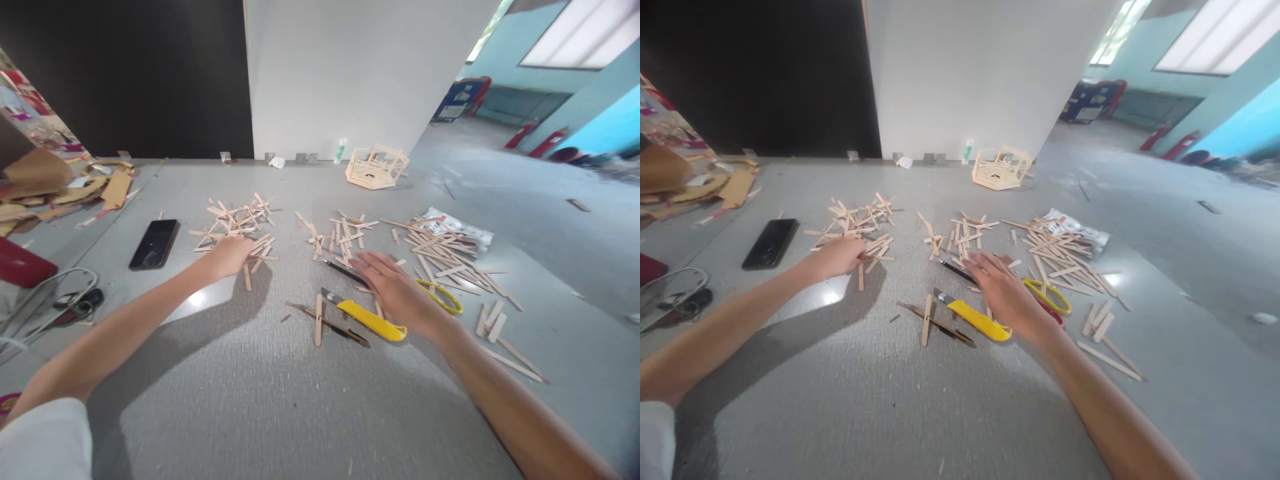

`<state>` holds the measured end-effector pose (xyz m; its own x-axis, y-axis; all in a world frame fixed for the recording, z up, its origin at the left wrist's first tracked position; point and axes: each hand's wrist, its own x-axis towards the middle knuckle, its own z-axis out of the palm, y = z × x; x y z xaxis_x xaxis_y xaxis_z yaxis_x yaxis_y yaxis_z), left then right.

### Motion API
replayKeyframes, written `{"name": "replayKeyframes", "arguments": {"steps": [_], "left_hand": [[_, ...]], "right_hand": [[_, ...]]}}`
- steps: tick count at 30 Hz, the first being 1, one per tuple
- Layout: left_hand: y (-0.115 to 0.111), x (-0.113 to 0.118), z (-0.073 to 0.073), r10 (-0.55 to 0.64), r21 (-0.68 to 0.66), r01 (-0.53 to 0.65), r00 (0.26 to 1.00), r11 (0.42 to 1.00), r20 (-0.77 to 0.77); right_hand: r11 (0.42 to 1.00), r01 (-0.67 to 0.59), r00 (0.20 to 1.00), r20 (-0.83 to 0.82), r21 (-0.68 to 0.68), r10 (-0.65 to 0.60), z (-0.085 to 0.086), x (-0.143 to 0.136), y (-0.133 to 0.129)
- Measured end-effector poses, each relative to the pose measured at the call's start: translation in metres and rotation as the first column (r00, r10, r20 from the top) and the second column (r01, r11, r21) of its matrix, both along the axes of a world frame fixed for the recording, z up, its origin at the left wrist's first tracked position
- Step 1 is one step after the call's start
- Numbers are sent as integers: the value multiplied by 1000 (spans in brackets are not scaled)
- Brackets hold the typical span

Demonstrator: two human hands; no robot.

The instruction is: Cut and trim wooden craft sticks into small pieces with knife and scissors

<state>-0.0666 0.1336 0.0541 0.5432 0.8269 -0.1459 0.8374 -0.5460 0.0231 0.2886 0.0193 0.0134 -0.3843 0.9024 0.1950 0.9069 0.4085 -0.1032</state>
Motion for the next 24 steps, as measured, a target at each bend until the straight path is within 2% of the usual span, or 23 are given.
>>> {"name": "replayKeyframes", "arguments": {"steps": [2, 7, 12, 13, 15, 17, 19, 24], "left_hand": [[1, -1, -1, 10, 7, -10, 1000, 1000, 4], [-7, 3, -1, 2, 50, -4, 1000, 999, 31], [-23, 33, 6, -104, 82, 91, 980, 992, 170], [-23, 42, 8, -170, 74, 156, 957, 985, 235], [-18, 59, 9, -287, 46, 287, 909, 957, 302], [-10, 76, 7, -347, 11, 365, 877, 931, 332], [0, 90, 2, -378, -52, 422, 855, 905, 354], [11, 106, -7, -363, -108, 424, 861, 899, 355]], "right_hand": [[993, -113, 991, -73, -38, 110, -3, -3, 2], [991, -103, 981, -175, -85, 87, 7, -21, -10], [955, -240, 950, -243, -174, 194, 24, -37, -24], [960, -226, 954, -236, -164, 184, 25, -35, -24], [987, -116, 975, -203, -111, 92, 24, -25, -19], [997, 74, 983, -165, -17, -76, 20, -8, -10], [984, 176, 973, -156, 26, -170, 16, 12, 0], [988, 151, 985, -85, -10, -152, 2, 45, 14]]}}
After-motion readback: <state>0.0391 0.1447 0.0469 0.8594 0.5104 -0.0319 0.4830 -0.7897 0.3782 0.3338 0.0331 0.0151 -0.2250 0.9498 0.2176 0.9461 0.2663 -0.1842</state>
